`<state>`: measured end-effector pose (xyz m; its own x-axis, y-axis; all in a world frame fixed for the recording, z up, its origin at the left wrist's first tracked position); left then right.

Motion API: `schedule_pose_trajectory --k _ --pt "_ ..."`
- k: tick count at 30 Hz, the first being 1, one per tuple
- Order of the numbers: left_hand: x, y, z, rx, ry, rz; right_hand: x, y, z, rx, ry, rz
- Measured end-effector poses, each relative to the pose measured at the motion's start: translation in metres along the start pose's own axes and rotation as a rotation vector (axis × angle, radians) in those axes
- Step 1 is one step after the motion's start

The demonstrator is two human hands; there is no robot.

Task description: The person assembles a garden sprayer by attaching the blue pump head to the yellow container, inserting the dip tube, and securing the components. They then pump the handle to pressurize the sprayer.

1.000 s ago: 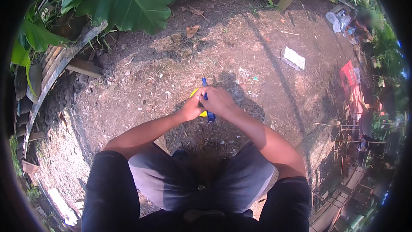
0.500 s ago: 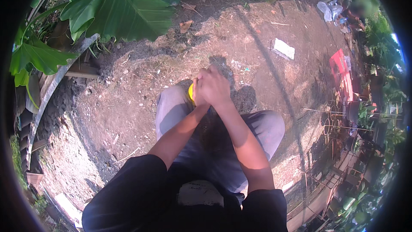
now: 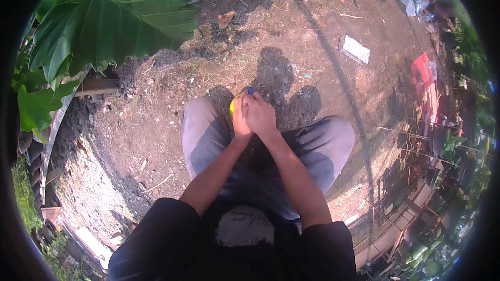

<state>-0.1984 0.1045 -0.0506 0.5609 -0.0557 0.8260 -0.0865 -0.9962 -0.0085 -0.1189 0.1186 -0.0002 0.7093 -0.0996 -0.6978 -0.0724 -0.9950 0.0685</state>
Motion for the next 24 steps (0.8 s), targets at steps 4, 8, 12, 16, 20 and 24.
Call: schedule_pose_trajectory --k 4,8,12,16,20,24 --pt "0.002 0.019 0.021 -0.15 -0.072 0.096 0.01 -0.002 -0.003 -0.026 -0.042 0.006" --pt "-0.035 0.03 0.037 -0.36 0.095 0.106 0.011 -0.003 -0.007 -0.022 -0.098 0.008" --pt "-0.033 0.032 0.029 -0.41 0.114 0.195 0.002 0.0 0.0 -0.09 -0.148 -0.03" --pt "-0.001 0.015 -0.004 -0.437 0.102 0.191 -0.036 0.002 -0.038 -0.021 -0.193 -0.044" --pt "-0.006 0.021 -0.008 -0.422 0.051 0.211 -0.101 -0.002 -0.093 -0.061 -0.107 -0.035" --pt "-0.011 0.018 0.003 -0.44 0.097 0.207 -0.053 0.01 -0.057 0.002 -0.083 -0.015"
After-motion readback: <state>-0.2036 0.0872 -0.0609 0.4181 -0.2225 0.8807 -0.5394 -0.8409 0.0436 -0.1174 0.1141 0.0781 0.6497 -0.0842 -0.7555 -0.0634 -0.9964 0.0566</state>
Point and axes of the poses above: each hand's wrist, its own y-axis away from the middle knuckle, its own z-axis out of the palm, x = y × z, the point moved 9 cm from there along -y, towards the middle knuckle, and after that the axes turned 10 degrees about -y, right-handed, at the moved point
